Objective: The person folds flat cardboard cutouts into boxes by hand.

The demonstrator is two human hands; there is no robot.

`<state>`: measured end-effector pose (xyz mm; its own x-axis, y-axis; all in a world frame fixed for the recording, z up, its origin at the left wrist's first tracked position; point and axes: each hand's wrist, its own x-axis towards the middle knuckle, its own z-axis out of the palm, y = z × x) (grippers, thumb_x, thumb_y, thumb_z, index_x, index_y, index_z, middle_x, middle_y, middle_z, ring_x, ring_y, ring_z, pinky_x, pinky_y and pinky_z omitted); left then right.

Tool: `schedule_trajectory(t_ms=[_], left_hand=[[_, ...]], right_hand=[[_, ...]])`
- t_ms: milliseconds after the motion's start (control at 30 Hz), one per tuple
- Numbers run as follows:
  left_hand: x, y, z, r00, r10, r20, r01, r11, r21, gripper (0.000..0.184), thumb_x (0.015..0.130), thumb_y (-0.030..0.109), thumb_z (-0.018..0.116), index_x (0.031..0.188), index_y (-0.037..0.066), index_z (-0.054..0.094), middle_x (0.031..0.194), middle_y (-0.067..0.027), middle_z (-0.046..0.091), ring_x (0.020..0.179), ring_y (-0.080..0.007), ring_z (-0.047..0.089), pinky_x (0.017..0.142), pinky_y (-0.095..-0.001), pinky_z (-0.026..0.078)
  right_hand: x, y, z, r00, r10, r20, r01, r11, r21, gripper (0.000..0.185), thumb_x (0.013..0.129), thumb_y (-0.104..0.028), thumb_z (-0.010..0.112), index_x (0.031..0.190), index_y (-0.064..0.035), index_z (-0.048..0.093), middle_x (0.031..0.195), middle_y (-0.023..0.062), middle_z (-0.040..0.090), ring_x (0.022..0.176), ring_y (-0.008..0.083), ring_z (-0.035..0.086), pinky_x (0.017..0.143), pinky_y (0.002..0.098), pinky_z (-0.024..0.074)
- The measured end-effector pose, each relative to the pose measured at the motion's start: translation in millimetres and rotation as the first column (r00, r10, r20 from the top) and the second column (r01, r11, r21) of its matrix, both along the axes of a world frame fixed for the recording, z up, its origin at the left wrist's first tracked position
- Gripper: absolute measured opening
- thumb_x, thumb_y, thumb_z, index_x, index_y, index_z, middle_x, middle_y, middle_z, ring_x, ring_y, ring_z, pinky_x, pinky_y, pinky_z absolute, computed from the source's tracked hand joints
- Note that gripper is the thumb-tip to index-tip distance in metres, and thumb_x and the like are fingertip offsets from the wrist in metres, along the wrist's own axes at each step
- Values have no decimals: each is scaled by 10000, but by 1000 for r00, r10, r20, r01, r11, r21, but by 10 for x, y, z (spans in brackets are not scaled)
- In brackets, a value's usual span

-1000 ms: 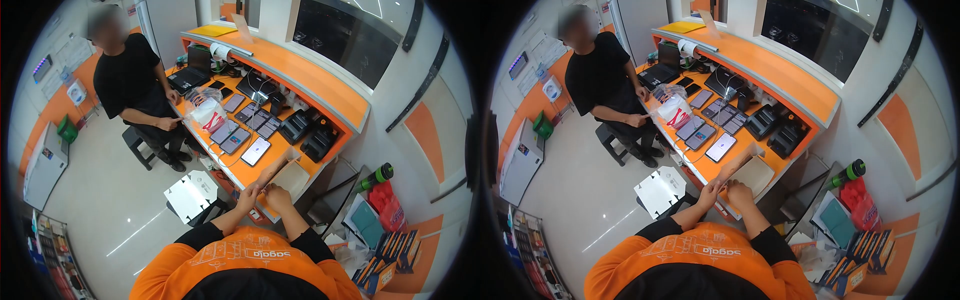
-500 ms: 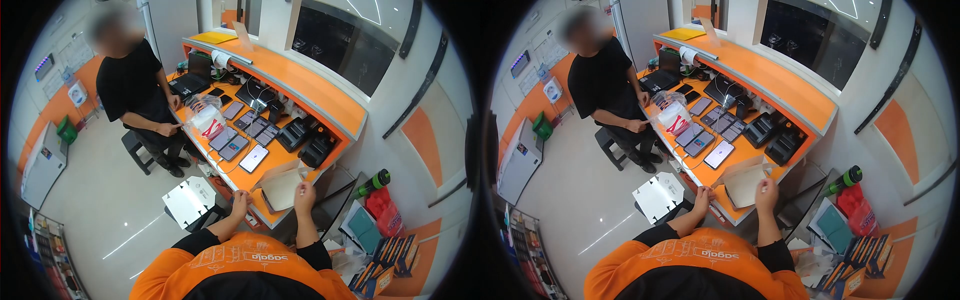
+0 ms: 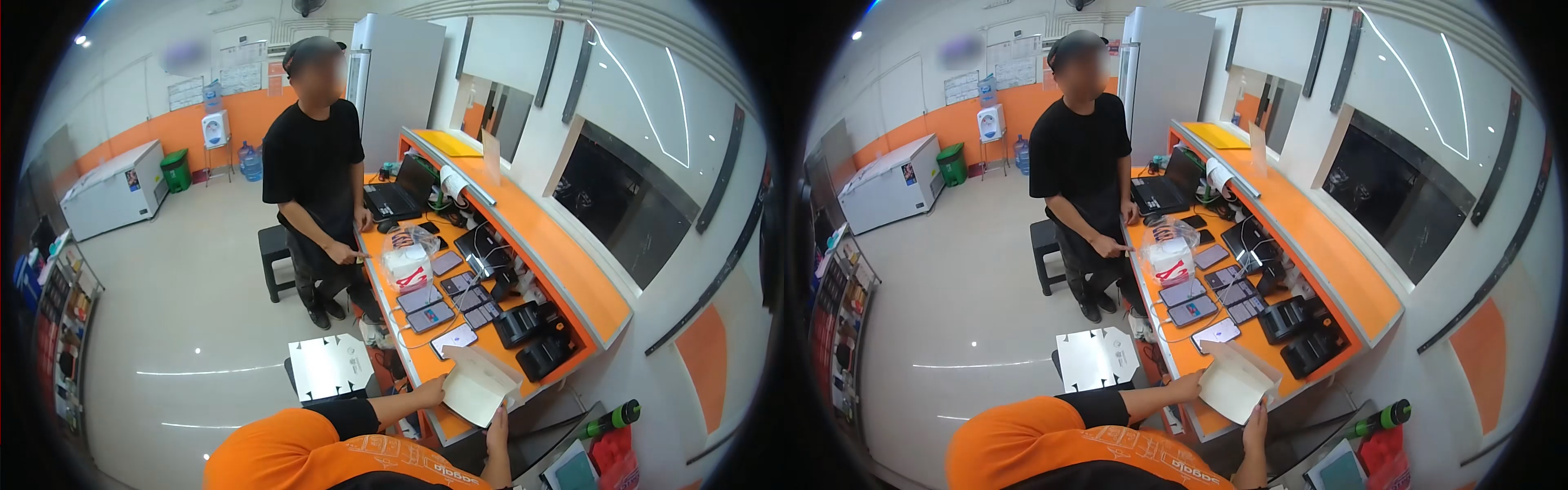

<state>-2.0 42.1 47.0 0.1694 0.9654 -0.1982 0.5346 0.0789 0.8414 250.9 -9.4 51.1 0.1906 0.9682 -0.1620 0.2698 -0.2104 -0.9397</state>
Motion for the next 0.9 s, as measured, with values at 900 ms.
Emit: schedule_trajectory(t_ms=[900], left_hand=[[-56, -363, 136, 970, 191, -149, -111, 898, 426, 450, 882, 130, 568, 1297, -18, 475, 1133, -260, 594, 1062, -359, 602, 916, -427, 481]], right_hand=[[-468, -172, 912, 999, 48, -12, -45, 982, 185, 578, 891, -164, 701, 1354, -31, 382, 1296, 197, 531, 1182, 270, 552, 1017, 359, 420]])
